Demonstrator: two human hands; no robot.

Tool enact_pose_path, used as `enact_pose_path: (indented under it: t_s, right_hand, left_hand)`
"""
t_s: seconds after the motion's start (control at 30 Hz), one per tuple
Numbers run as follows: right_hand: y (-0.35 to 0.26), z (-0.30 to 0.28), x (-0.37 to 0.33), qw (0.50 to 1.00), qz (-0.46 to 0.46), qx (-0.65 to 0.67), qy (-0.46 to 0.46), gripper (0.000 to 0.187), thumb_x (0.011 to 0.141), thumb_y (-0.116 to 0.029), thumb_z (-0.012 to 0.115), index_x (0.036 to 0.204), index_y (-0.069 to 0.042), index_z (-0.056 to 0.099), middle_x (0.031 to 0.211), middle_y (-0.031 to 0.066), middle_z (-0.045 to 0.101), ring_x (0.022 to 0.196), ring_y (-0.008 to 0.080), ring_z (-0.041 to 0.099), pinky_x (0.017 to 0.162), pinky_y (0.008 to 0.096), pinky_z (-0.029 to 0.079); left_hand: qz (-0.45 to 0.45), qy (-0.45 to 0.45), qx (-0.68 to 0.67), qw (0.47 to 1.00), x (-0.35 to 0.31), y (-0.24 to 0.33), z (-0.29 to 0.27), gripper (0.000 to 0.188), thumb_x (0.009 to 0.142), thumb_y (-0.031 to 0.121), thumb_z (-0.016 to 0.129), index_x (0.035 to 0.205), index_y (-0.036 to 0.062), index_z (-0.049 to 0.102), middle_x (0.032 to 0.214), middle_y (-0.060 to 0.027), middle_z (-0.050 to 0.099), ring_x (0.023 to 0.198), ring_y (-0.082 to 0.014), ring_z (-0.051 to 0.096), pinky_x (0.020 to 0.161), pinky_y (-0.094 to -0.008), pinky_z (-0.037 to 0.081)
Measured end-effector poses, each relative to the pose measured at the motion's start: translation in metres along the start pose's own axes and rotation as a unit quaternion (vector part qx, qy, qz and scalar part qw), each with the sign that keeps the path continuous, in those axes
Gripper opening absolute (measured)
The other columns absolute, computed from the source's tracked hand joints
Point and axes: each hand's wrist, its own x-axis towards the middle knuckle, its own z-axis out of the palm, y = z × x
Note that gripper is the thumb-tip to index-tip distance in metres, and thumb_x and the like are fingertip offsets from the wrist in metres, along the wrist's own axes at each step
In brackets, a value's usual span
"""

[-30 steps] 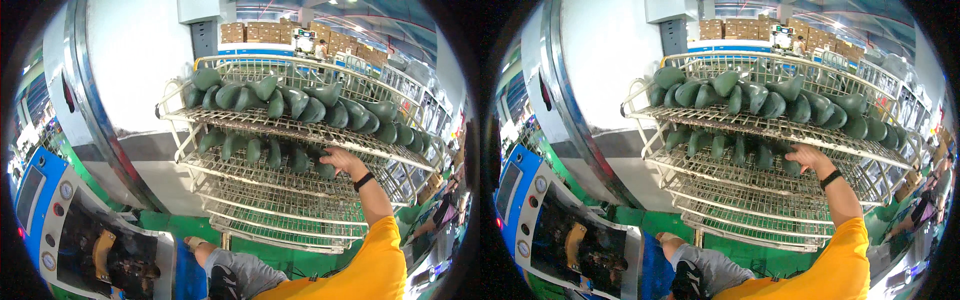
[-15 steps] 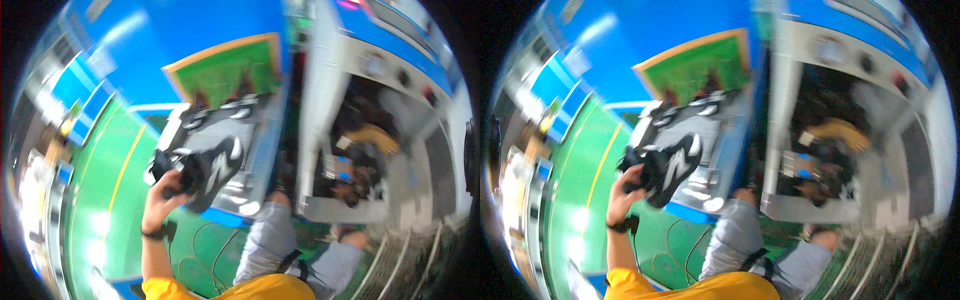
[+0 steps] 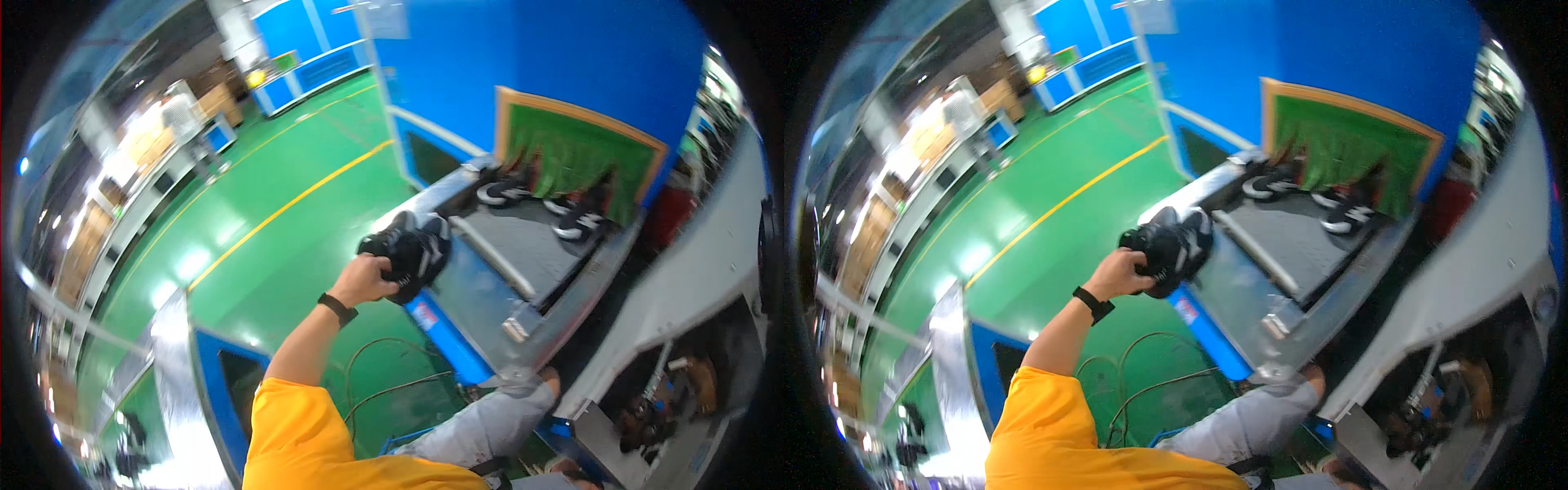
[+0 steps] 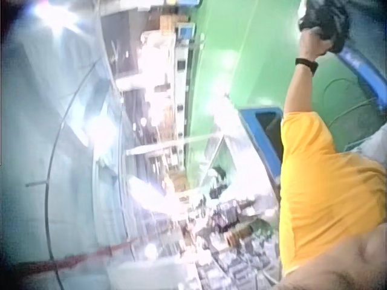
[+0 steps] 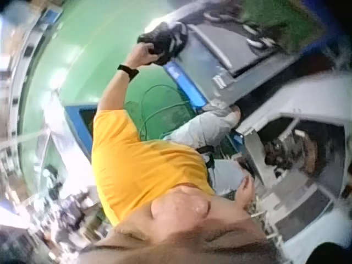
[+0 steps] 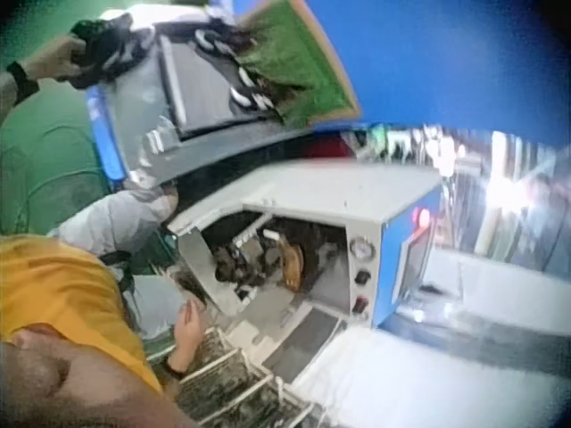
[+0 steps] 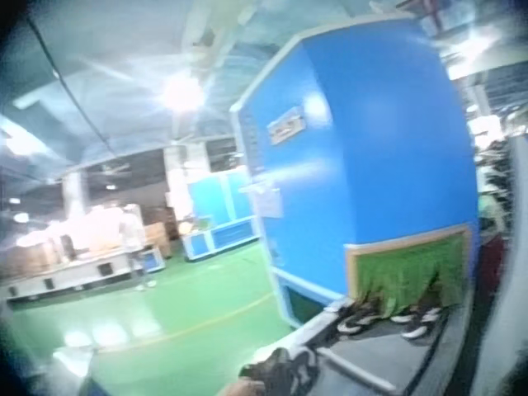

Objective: Operating a shoe lasting machine to shape uppers over lasts

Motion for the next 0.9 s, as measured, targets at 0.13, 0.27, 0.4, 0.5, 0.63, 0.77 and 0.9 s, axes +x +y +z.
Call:
enact_pose_path:
  t_s: [0.13, 0.27, 0.4, 0.5, 0.63, 0.77, 0.9]
  right_hand:
    - [-0.034, 0.019, 0.031, 0.995, -0.076, -0.031, -0.058, 0.034, 0.098, -0.022, 0.062, 0.127, -0.006, 0.068, 0.116, 0.0193, 0.071, 0.105, 0.0362, 0.068, 0.092, 0.0417, 0.052]
    - [-0.047, 0.041, 0.046, 0.978, -0.2, -0.018, -0.059, 0.033, 0.095, -0.02, 0.065, 0.124, -0.004, 0.069, 0.113, 0.0211, 0.072, 0.102, 0.0371, 0.069, 0.091, 0.0415, 0.053]
    - [-0.065, 0.05, 0.052, 0.966, -0.243, -0.02, -0.092, 0.034, 0.095, -0.02, 0.065, 0.124, -0.002, 0.068, 0.113, 0.0216, 0.072, 0.103, 0.0375, 0.069, 0.092, 0.0417, 0.053]
    - [-0.058, 0.063, 0.055, 0.959, -0.262, 0.003, -0.111, 0.034, 0.096, -0.02, 0.064, 0.124, -0.001, 0.068, 0.114, 0.0221, 0.071, 0.105, 0.0369, 0.068, 0.093, 0.0416, 0.052]
    - [-0.049, 0.062, 0.041, 0.971, -0.218, -0.002, -0.093, 0.033, 0.097, -0.021, 0.064, 0.124, -0.002, 0.068, 0.116, 0.0221, 0.071, 0.106, 0.0358, 0.069, 0.093, 0.0413, 0.052]
    - [-0.047, 0.057, 0.021, 0.989, -0.128, 0.046, -0.06, 0.034, 0.098, -0.023, 0.063, 0.125, -0.002, 0.067, 0.117, 0.0213, 0.071, 0.104, 0.0358, 0.069, 0.092, 0.0415, 0.053]
    - [-0.019, 0.055, 0.019, 0.992, -0.092, 0.03, -0.077, 0.035, 0.099, -0.024, 0.063, 0.126, -0.003, 0.067, 0.117, 0.0204, 0.071, 0.104, 0.0359, 0.069, 0.091, 0.0416, 0.053]
  left_hand:
    - [-0.045, -0.02, 0.016, 0.999, -0.148, -0.043, -0.054, 0.037, 0.07, 0.038, 0.082, 0.086, 0.005, 0.072, 0.086, -0.0181, 0.067, 0.093, -0.037, 0.064, 0.082, -0.0454, 0.054]
    - [-0.188, -0.026, 0.117, 0.975, -0.313, -0.087, -0.12, 0.038, 0.072, 0.042, 0.078, 0.09, 0.0086, 0.074, 0.084, -0.0195, 0.067, 0.091, -0.0371, 0.065, 0.082, -0.0466, 0.054]
    - [-0.414, 0.049, 0.156, 0.896, -0.468, -0.113, -0.201, 0.041, 0.067, 0.037, 0.079, 0.094, 0.0054, 0.074, 0.095, -0.0222, 0.07, 0.094, -0.0399, 0.067, 0.081, -0.0487, 0.054]
    - [-0.495, 0.195, 0.308, 0.788, -0.596, -0.174, -0.248, 0.035, 0.074, 0.03, 0.074, 0.098, 0.0053, 0.072, 0.1, -0.021, 0.069, 0.102, -0.0378, 0.066, 0.083, -0.0467, 0.054]
    - [-0.701, 0.339, 0.335, 0.531, -0.522, -0.191, -0.253, 0.04, 0.091, 0.033, 0.062, 0.117, 0.0022, 0.061, 0.111, -0.0234, 0.068, 0.107, -0.0419, 0.064, 0.091, -0.0466, 0.053]
    - [-0.45, 0.246, 0.298, 0.805, -0.409, -0.245, -0.188, 0.043, 0.094, 0.029, 0.061, 0.123, -0.002, 0.061, 0.118, -0.0242, 0.067, 0.114, -0.0405, 0.062, 0.098, -0.0488, 0.048]
    - [-0.116, 0.173, 0.145, 0.967, -0.161, -0.136, -0.054, 0.04, 0.086, 0.019, 0.073, 0.123, 0.005, 0.064, 0.122, -0.0166, 0.067, 0.111, -0.0362, 0.064, 0.095, -0.0428, 0.052]
